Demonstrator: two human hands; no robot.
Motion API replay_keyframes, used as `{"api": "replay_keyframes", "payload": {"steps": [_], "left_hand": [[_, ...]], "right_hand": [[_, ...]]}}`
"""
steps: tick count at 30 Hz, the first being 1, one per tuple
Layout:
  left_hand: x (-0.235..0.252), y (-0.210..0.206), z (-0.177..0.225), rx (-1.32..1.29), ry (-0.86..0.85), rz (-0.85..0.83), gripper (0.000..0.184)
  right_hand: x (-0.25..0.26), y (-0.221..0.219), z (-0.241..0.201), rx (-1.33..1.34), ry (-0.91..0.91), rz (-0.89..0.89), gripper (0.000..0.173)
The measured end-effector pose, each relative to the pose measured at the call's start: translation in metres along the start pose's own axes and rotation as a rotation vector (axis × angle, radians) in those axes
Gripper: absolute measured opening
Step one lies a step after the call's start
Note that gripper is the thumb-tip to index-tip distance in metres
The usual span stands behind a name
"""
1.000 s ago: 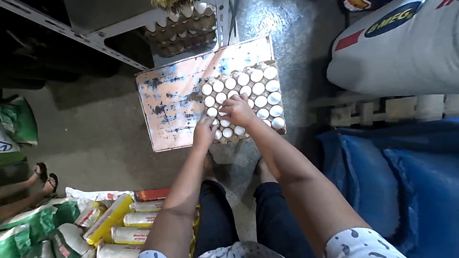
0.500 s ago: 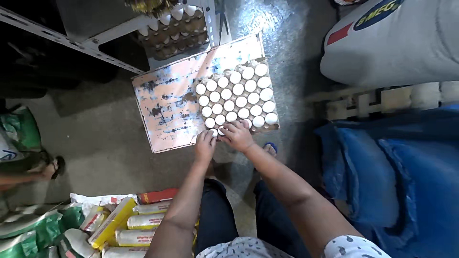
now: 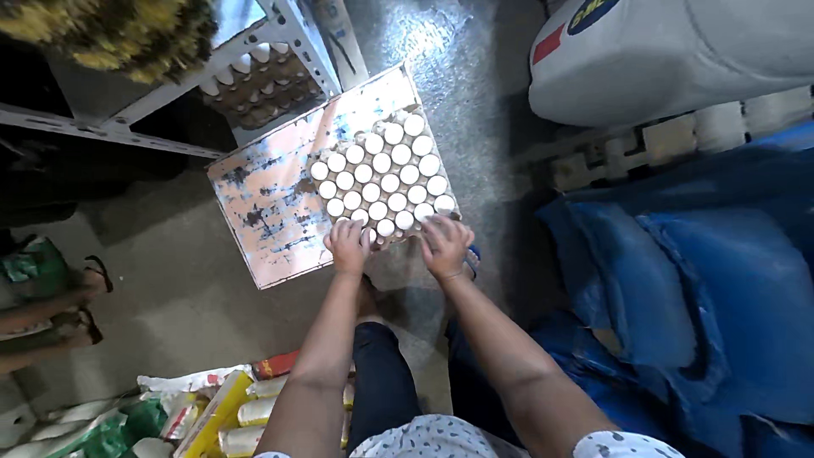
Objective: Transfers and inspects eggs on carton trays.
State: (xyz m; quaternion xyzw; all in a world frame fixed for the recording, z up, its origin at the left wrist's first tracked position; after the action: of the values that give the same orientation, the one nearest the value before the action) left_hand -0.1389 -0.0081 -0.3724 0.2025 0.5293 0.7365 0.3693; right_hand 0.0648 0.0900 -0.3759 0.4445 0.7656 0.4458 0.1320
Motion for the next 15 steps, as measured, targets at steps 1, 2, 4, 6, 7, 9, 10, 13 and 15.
{"api": "replay_keyframes", "payload": {"steps": [1, 2, 4, 6, 7, 9, 10, 13, 15], "left_hand": [[0.006, 0.001, 0.005, 0.009, -0.013, 0.04, 0.027], [0.012, 0.001, 0.012, 0.021, -0.037, 0.061, 0.027], [0.023, -0.004, 0.027, 0.051, -0.052, 0.003, 0.027], [0.033, -0.012, 0.037, 0.073, -0.009, -0.158, 0.03], [0.037, -0.014, 0.039, 0.064, 0.01, -0.196, 0.029], [0.041, -0.013, 0.042, 0.049, 0.05, -0.22, 0.03], [0.04, -0.011, 0.044, 0.046, 0.048, -0.198, 0.029], [0.025, -0.008, 0.053, 0.082, -0.025, -0.175, 0.031], [0.011, -0.015, 0.054, 0.115, -0.015, -0.245, 0.035]], "right_hand": [[0.005, 0.005, 0.013, -0.002, -0.096, 0.011, 0.034], [0.01, 0.01, 0.024, 0.007, -0.182, 0.009, 0.04], [0.019, 0.012, 0.043, 0.075, -0.267, -0.006, 0.045], [0.024, 0.01, 0.054, 0.156, -0.245, -0.027, 0.036], [0.025, 0.009, 0.058, 0.179, -0.223, -0.044, 0.033], [0.029, 0.011, 0.063, 0.204, -0.185, -0.06, 0.027], [0.031, 0.012, 0.065, 0.211, -0.166, -0.068, 0.026], [0.042, 0.012, 0.063, 0.228, -0.076, -0.128, 0.031], [0.051, 0.009, 0.059, 0.22, -0.019, -0.228, 0.038]]}}
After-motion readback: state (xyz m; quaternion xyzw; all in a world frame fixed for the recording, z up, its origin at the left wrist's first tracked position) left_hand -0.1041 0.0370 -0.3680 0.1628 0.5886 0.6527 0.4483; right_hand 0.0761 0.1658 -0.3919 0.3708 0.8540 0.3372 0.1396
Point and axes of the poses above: each hand's wrist, its own x-axis towards the middle knuckle, its own y-axis out of the back of the hand, z = x × y, the point moved 5 cm from there along x, towards the middle knuckle, and after that the axes turned 9 degrees about y, right-handed, at the moved point
